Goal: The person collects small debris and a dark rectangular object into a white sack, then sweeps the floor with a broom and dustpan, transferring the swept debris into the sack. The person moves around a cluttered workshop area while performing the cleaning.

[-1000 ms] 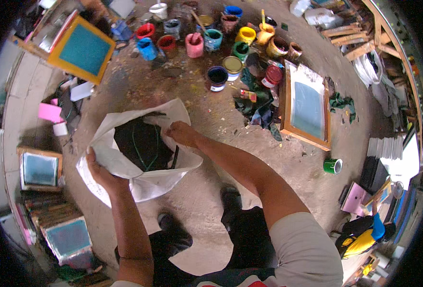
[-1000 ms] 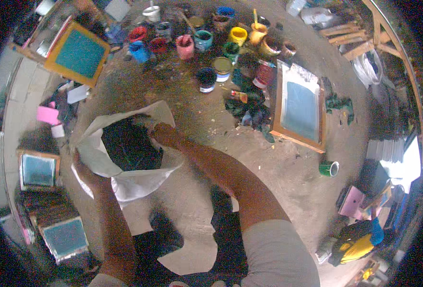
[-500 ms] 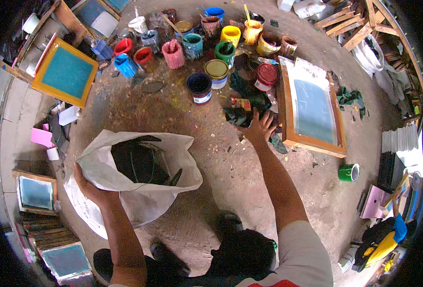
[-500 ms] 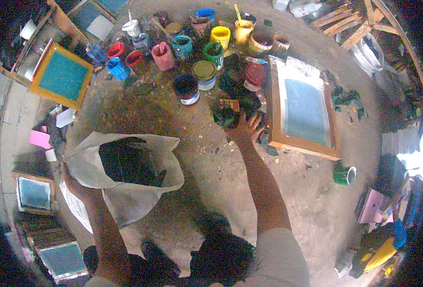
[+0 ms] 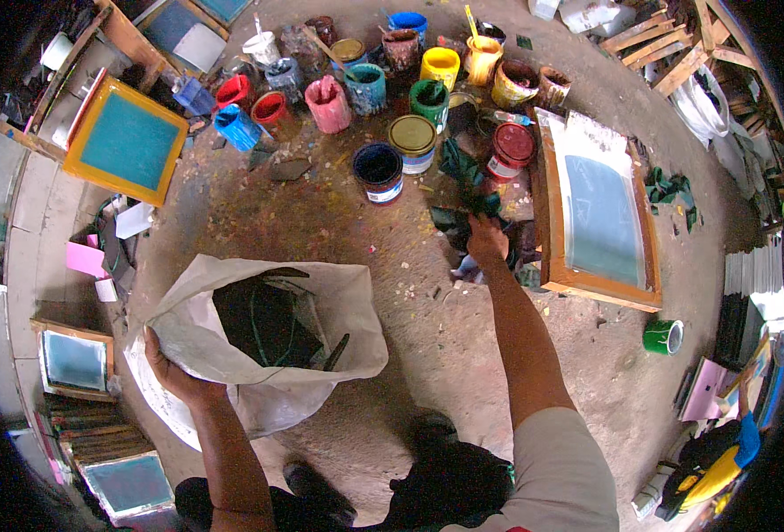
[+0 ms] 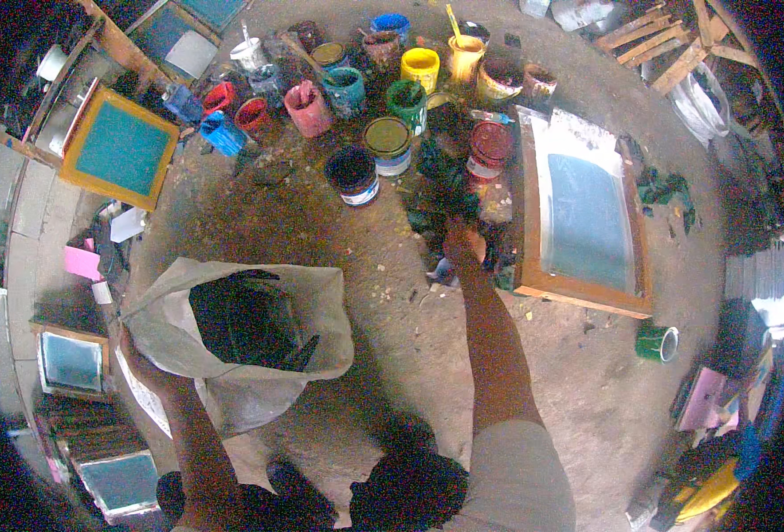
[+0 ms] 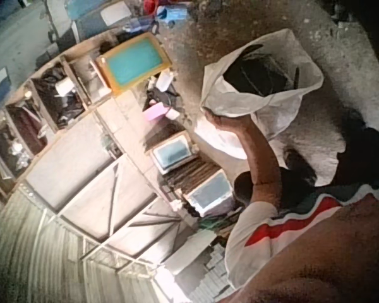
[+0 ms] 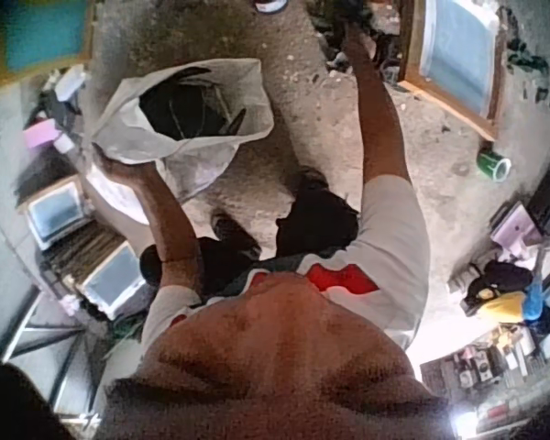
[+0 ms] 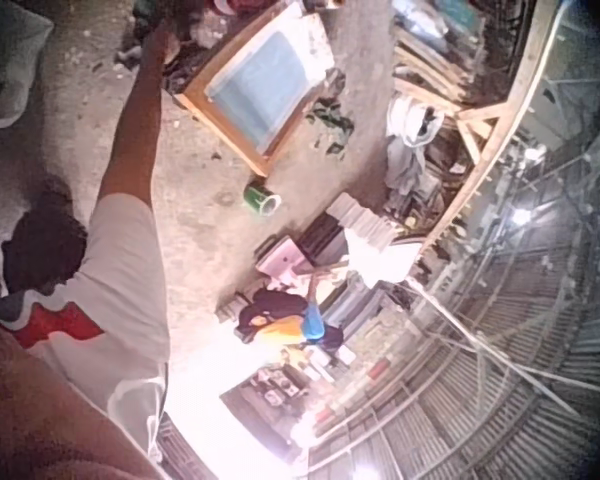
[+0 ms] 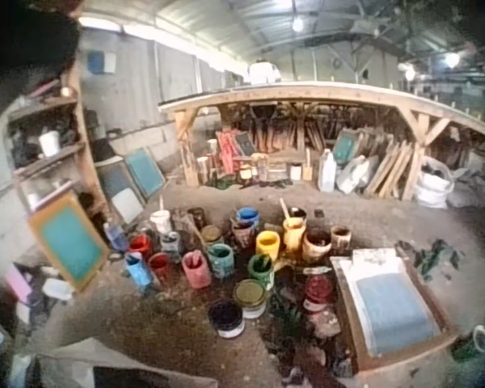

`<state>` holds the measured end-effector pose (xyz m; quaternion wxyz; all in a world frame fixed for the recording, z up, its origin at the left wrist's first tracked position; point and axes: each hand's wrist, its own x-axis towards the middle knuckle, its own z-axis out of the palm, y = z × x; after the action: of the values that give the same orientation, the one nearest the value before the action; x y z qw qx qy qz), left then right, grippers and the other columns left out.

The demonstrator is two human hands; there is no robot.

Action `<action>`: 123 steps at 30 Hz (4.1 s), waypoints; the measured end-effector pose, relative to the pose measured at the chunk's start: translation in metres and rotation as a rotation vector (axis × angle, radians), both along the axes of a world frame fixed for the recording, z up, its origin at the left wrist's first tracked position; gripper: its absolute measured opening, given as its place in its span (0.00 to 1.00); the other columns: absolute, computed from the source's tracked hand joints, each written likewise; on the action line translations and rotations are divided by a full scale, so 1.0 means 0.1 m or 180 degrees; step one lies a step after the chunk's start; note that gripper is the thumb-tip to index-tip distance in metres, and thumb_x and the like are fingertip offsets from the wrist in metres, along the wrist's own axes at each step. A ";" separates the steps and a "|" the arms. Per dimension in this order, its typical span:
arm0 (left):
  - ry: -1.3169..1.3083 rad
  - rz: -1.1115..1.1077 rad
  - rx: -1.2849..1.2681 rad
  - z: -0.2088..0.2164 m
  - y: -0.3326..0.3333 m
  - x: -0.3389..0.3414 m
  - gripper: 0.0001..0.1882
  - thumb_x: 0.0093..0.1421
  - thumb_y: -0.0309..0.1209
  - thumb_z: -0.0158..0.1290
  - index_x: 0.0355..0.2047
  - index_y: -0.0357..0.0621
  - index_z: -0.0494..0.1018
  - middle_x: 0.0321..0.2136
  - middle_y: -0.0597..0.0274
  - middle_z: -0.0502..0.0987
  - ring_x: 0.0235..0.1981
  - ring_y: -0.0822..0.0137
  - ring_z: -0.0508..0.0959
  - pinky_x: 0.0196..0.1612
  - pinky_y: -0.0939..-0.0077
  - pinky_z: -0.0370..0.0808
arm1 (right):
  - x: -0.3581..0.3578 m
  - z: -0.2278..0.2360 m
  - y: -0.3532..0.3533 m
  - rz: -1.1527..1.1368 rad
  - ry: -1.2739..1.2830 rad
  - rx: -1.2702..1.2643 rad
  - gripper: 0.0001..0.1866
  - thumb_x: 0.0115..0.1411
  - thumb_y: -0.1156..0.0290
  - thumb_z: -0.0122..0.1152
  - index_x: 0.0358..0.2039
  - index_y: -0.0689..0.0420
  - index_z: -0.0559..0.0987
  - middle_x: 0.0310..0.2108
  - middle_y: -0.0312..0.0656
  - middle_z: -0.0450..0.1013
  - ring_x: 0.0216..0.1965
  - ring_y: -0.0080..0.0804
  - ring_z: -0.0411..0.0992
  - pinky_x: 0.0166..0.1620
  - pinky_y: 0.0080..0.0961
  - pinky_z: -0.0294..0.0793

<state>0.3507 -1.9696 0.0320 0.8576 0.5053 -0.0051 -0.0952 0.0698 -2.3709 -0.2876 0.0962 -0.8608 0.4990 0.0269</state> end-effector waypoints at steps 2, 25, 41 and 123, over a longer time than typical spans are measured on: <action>-0.0057 0.0071 0.0043 0.00 0.02 0.00 0.23 0.65 0.46 0.50 0.51 0.42 0.72 0.50 0.58 0.75 0.52 0.59 0.74 0.57 0.63 0.68 | 0.01 0.12 0.18 -0.0007 0.0043 0.0597 0.28 0.55 0.66 0.59 0.58 0.46 0.71 0.57 0.43 0.70 0.52 0.51 0.73 0.50 0.47 0.77; 0.0190 -0.0219 0.0095 -0.10 0.14 -0.27 0.25 0.67 0.46 0.44 0.56 0.40 0.68 0.52 0.51 0.73 0.52 0.52 0.75 0.52 0.57 0.76 | 0.79 -0.10 -0.80 -0.0020 -0.0225 0.0239 0.35 0.48 0.65 0.59 0.60 0.54 0.70 0.49 0.59 0.74 0.51 0.58 0.74 0.55 0.49 0.73; 0.0163 0.0014 0.0553 -0.17 -0.09 -0.54 0.23 0.63 0.47 0.49 0.51 0.45 0.70 0.46 0.58 0.74 0.44 0.59 0.77 0.42 0.62 0.78 | 1.00 0.00 -1.06 -0.0073 -0.0464 0.0789 0.34 0.55 0.65 0.51 0.66 0.39 0.65 0.58 0.59 0.68 0.59 0.64 0.66 0.63 0.58 0.64; 0.1055 -0.0065 -0.0048 -0.07 -0.19 -0.81 0.17 0.64 0.44 0.48 0.44 0.44 0.72 0.25 0.64 0.77 0.08 0.76 0.64 0.10 0.82 0.64 | -0.37 -0.10 0.24 -0.0252 -0.0657 0.0386 0.21 0.49 0.70 0.61 0.47 0.56 0.77 0.43 0.57 0.77 0.43 0.59 0.76 0.46 0.48 0.75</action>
<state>0.2699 -1.9890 0.0250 0.8495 0.4762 0.1306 -0.1859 0.0332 -2.3468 -0.2971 0.2000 -0.8312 0.5175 -0.0355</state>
